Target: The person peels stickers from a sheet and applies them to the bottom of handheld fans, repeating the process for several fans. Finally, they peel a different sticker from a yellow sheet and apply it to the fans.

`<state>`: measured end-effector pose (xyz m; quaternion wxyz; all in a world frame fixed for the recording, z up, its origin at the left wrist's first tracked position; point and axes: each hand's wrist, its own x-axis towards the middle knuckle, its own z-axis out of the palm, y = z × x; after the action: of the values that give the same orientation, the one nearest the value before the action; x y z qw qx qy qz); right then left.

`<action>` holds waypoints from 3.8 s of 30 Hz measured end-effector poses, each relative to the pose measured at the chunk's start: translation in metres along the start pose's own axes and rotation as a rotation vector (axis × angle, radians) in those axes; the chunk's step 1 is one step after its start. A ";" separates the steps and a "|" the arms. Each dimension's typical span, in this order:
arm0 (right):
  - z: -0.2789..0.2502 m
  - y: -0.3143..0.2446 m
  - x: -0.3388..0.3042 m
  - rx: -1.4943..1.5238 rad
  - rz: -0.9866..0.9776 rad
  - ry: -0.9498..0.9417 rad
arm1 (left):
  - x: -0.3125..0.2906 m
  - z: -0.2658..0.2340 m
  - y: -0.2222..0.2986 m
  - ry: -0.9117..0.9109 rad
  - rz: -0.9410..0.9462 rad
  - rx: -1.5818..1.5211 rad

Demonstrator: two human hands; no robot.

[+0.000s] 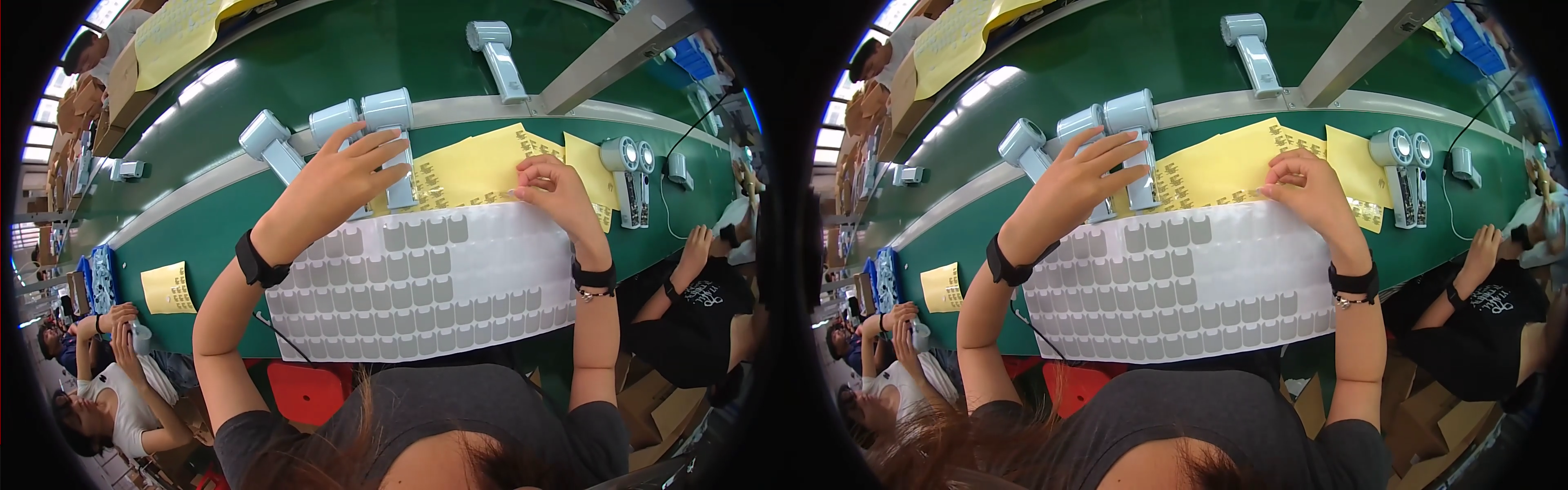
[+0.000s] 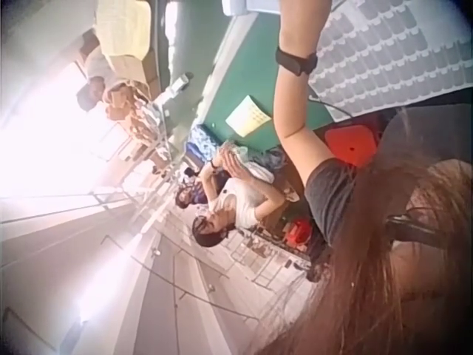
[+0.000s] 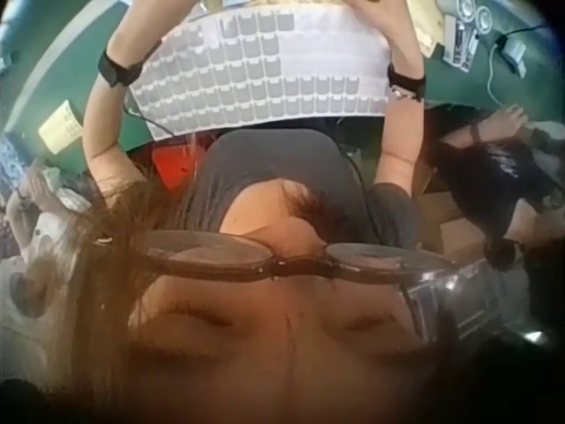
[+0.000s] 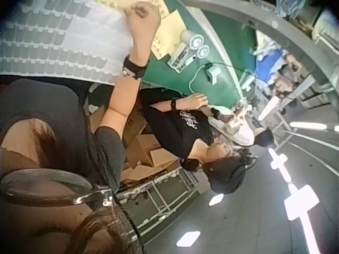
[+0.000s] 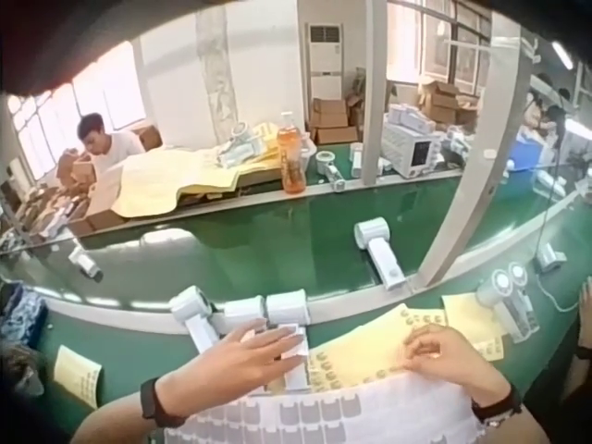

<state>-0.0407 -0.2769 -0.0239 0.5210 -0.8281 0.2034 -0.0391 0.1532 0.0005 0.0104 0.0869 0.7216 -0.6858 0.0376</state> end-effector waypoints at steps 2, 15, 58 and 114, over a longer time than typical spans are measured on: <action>-0.004 -0.008 -0.001 0.174 0.164 -0.097 | 0.003 0.001 0.000 0.000 0.002 0.016; 0.102 -0.060 0.022 0.356 0.119 -0.114 | 0.011 0.012 -0.016 0.029 -0.006 -0.036; 0.017 -0.025 -0.001 -0.019 0.026 -0.058 | -0.023 -0.022 -0.021 -0.172 -0.143 0.163; 0.077 -0.054 0.051 0.159 0.035 -0.241 | -0.006 0.030 0.024 0.023 -0.036 -0.423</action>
<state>0.0434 -0.2105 -0.0193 0.6062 -0.7791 0.1501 0.0536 0.1270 -0.0002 -0.0185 0.2448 0.6991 -0.6643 -0.1004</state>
